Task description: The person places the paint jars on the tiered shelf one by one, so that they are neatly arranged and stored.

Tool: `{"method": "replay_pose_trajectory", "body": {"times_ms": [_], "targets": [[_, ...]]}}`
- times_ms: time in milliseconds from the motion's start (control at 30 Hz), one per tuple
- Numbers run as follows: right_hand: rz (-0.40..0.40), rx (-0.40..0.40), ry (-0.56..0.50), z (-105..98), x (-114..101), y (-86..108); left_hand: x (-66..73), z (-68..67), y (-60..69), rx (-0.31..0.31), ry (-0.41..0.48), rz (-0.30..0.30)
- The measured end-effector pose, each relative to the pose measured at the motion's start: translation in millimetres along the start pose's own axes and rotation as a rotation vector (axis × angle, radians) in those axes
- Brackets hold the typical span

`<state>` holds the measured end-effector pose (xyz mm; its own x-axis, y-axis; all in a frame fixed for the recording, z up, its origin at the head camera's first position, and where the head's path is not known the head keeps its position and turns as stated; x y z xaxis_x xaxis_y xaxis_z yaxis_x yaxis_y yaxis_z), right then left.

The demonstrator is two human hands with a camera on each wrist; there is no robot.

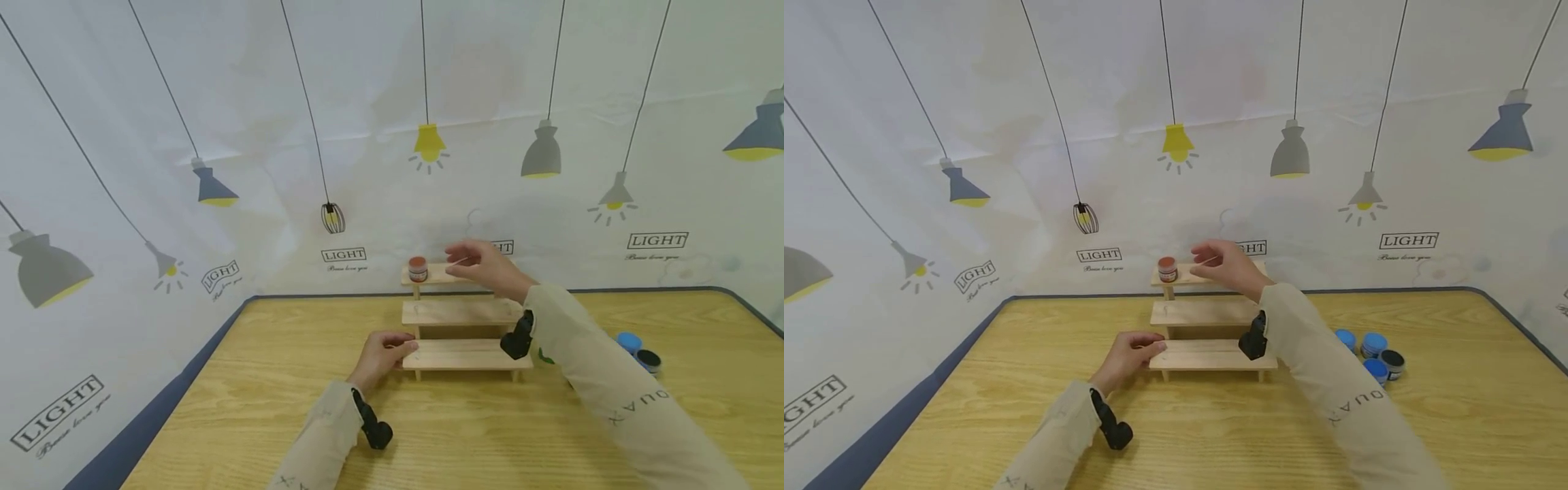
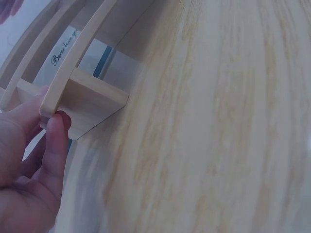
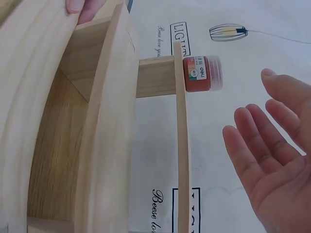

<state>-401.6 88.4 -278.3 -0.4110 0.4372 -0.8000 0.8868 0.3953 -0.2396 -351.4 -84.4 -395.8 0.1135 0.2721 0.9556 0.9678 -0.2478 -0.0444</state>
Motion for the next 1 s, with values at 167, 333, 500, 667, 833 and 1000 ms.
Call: {"method": "replay_pose_trajectory", "body": {"times_ms": [167,333,500,667,833,1000], "targets": [[-0.051,-0.009,0.033,-4,-2,18.0,-2.7,2.1,1.4,-0.002,0.013,-0.003],[-0.102,-0.022,0.039,-7,-3,40.3,-3.2,2.3,2.5,-0.004,0.015,-0.013],[-0.116,-0.017,0.022,-15,3,61.0,-5.0,1.1,-0.5,-0.006,0.013,-0.018],[-0.110,0.005,0.047,-26,8,80.7,-18.3,1.1,-10.7,-0.014,0.025,-0.013],[-0.102,0.024,0.082,-37,17,99.4,-25.8,1.1,-14.5,-0.004,0.017,0.005],[-0.064,0.042,0.100,-46,28,117.2,-25.7,0.6,-14.8,0.006,0.015,0.009]]}}
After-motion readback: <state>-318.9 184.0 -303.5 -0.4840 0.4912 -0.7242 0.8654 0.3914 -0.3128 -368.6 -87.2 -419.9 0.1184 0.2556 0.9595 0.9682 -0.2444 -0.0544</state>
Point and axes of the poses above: each hand's wrist, its own y-axis away from the middle knuckle, its own z-axis out of the palm, x = y × z, the point moved 9 cm from there along -y, towards the middle knuckle, and after that the axes turned 2 degrees about z, right-handed, at the moved point
